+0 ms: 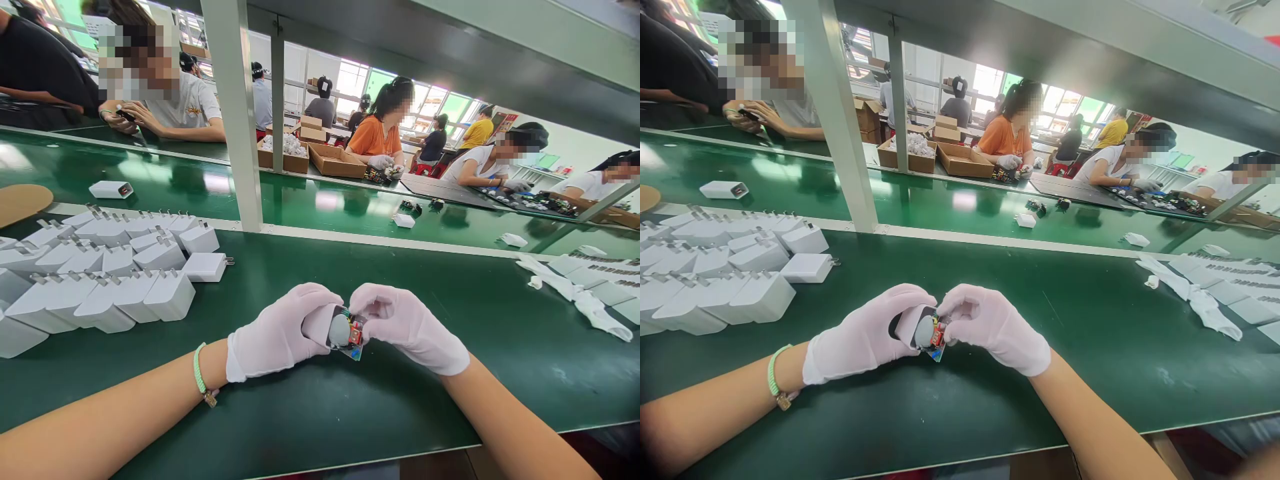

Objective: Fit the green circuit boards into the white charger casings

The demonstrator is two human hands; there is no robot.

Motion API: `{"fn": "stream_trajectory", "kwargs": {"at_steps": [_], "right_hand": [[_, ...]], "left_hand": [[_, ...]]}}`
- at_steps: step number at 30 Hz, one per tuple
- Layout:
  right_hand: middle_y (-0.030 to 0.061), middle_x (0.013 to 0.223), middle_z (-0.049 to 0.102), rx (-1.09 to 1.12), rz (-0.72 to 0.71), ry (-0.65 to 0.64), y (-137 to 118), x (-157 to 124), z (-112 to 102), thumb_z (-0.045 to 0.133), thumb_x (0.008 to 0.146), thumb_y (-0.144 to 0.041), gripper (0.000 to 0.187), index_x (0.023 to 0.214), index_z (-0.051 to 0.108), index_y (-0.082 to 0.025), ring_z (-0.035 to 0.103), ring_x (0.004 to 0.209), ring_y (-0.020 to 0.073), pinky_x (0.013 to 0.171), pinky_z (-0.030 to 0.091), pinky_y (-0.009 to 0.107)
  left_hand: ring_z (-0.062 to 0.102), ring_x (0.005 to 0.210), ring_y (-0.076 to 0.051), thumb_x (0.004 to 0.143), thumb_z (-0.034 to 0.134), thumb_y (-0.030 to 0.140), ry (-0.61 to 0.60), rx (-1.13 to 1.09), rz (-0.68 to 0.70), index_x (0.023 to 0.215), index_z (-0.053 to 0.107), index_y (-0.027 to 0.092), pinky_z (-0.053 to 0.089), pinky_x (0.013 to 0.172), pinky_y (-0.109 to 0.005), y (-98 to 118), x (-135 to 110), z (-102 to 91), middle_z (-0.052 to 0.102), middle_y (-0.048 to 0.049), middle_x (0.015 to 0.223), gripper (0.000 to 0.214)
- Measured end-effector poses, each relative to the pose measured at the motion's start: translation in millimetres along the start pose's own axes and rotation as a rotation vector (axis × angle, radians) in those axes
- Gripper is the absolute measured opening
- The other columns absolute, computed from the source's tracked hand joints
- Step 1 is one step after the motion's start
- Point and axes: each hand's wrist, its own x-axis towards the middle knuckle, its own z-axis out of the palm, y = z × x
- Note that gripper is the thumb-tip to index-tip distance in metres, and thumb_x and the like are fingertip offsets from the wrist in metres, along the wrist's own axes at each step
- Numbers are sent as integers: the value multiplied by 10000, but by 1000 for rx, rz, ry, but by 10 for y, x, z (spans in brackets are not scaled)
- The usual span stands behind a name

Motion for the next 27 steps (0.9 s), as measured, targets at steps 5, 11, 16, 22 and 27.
{"fn": "stream_trajectory", "kwargs": {"at_steps": [5, 11, 16, 22, 27], "right_hand": [[-19, 830, 589, 20, -56, -19, -12, -27, -3, 691, 680, -87, 130, 745, 650, -191, 582, 707, 115, 663, 491, 262], [-8, 837, 611, -36, 31, 22, -59, -43, 28, 665, 731, -106, 119, 813, 661, -192, 593, 750, 126, 708, 494, 269], [-22, 792, 590, 88, 3, -8, -64, -48, 41, 666, 717, -87, 124, 769, 628, -193, 588, 731, 112, 692, 498, 248], [-26, 871, 595, -73, -113, 83, -22, -87, 85, 656, 689, -50, 175, 738, 635, -217, 589, 751, 108, 670, 505, 230], [-24, 731, 636, -152, 73, 154, -41, -104, 124, 554, 810, -192, 152, 905, 660, -246, 591, 560, 116, 594, 517, 283]], "left_hand": [[569, 1074, -193, 660, 746, 191, 8, 9, 13, 1152, 565, 218, 491, 960, -316, 2, -10, 12, 599, -34, 1159, 525], [566, 1071, -201, 686, 726, 206, 28, 48, -20, 1138, 577, 226, 503, 933, -331, 3, 13, 19, 603, -36, 1156, 477], [586, 1008, -163, 671, 749, 221, 73, -4, 2, 1093, 585, 223, 495, 930, -281, 23, 26, -9, 626, -17, 1103, 452], [584, 1004, -144, 698, 737, 220, 87, -51, 54, 1083, 585, 216, 484, 940, -252, 19, 19, -10, 628, -14, 1087, 415], [600, 975, -158, 652, 755, 212, 76, -45, -32, 1087, 579, 210, 506, 907, -276, 46, 28, -36, 622, -23, 1099, 469]]}}
